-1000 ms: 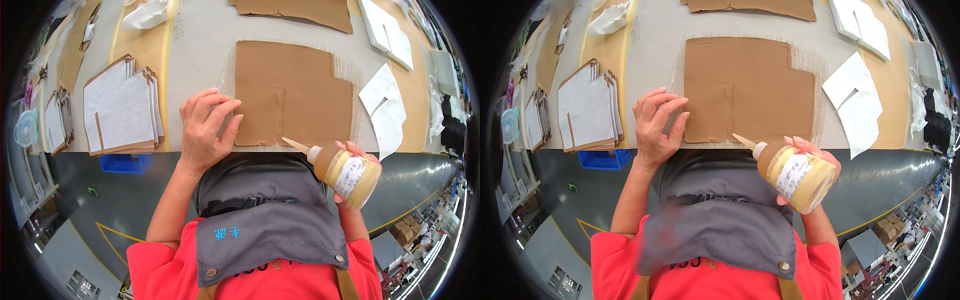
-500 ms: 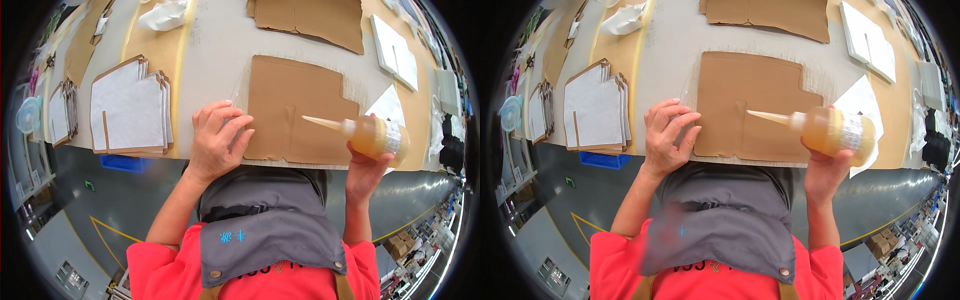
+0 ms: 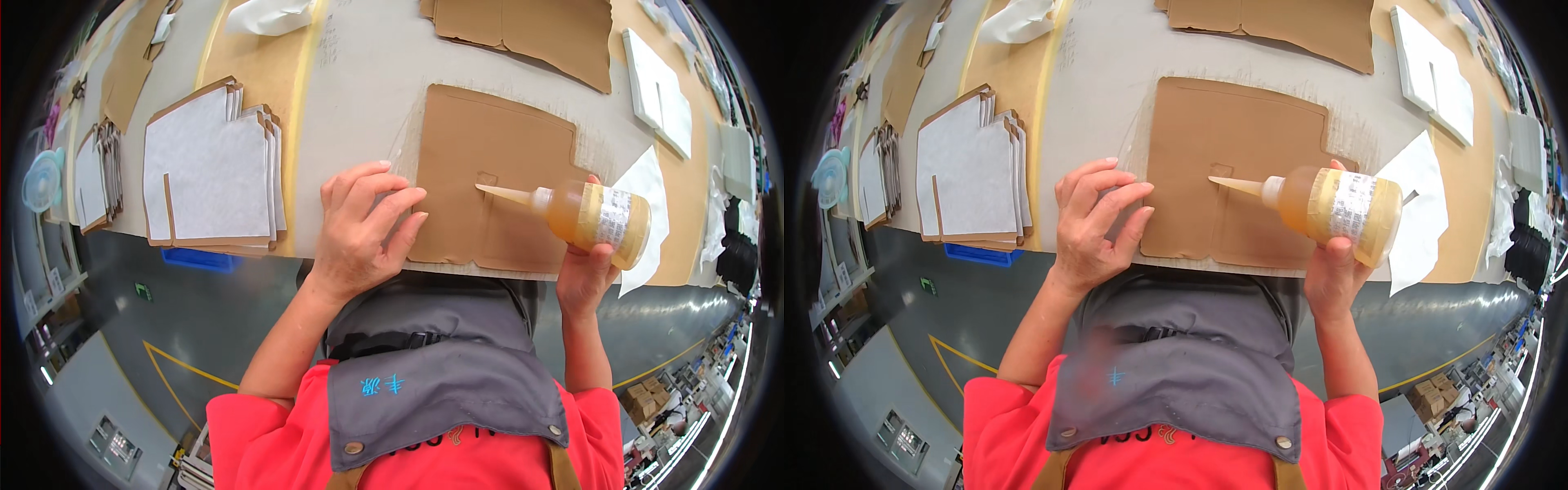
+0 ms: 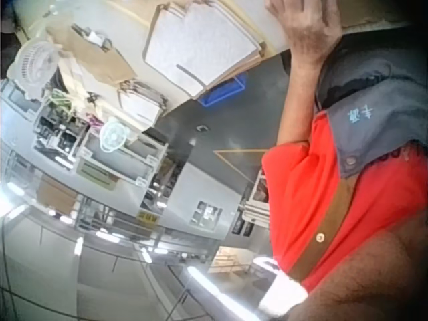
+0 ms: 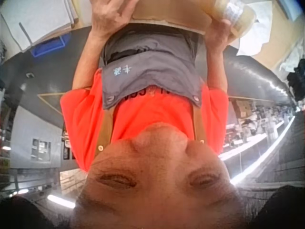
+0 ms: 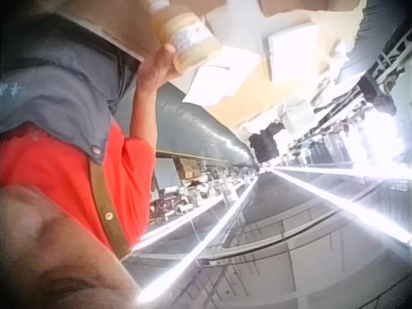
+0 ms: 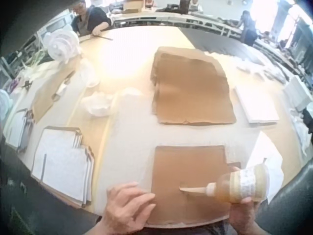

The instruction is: The person applies glue from a bottle onto brown cardboard pieces and then places white paper inserts on top, pressing them down to adhere. The process is repeated for multiple units on a workbench.

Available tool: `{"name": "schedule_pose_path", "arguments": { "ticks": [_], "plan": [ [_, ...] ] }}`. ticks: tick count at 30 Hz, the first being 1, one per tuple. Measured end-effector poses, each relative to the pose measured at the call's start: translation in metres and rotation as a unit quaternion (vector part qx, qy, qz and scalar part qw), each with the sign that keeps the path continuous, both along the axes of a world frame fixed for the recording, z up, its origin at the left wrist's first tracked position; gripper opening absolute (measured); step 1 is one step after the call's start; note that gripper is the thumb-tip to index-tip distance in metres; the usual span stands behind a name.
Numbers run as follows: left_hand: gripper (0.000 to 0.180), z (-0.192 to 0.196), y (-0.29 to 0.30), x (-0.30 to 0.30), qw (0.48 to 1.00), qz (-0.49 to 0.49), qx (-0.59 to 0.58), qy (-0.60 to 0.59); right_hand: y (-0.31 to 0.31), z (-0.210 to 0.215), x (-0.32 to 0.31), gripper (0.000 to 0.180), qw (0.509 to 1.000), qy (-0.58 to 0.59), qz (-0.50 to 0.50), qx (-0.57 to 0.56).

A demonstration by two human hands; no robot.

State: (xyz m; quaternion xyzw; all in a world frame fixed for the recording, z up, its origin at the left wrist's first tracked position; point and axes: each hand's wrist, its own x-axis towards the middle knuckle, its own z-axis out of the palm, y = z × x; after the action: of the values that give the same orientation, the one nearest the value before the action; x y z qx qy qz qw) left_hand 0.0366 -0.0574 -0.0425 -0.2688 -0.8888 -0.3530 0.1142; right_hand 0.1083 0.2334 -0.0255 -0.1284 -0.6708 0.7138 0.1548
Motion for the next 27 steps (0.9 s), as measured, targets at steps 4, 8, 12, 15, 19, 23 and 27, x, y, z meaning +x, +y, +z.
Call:
{"name": "schedule_pose_path", "arguments": {
  "ticks": [4, 8, 12, 15, 19, 23, 27],
  "plan": [
    [0.026, -0.002, 0.000, -0.001, 1.000, -0.004, 0.003, 0.007, -0.002, 0.005, 0.006, 0.089, 1.000, -0.004, 0.012, 0.005],
    [0.025, -0.003, 0.000, 0.000, 1.000, 0.001, 0.005, 0.009, -0.003, 0.006, 0.015, 0.091, 1.000, -0.006, 0.025, 0.011],
    [0.024, -0.004, 0.001, 0.000, 1.000, 0.002, 0.004, 0.013, -0.004, 0.008, 0.023, 0.093, 0.999, -0.011, 0.038, 0.011],
    [0.023, -0.003, 0.001, 0.000, 1.000, 0.004, -0.001, 0.015, -0.003, 0.006, 0.034, 0.094, 0.999, -0.022, 0.045, 0.010],
    [0.022, -0.002, 0.002, 0.001, 1.000, 0.005, 0.000, 0.016, -0.002, 0.003, 0.044, 0.099, 0.999, -0.027, 0.038, 0.019],
    [0.022, -0.002, 0.001, 0.001, 1.000, 0.005, -0.001, 0.020, -0.004, 0.006, 0.051, 0.105, 0.998, -0.046, 0.031, 0.018],
    [0.023, -0.003, 0.001, 0.001, 1.000, 0.006, 0.002, 0.027, -0.010, 0.004, 0.053, 0.106, 0.999, -0.047, 0.019, 0.012]
  ]
}}
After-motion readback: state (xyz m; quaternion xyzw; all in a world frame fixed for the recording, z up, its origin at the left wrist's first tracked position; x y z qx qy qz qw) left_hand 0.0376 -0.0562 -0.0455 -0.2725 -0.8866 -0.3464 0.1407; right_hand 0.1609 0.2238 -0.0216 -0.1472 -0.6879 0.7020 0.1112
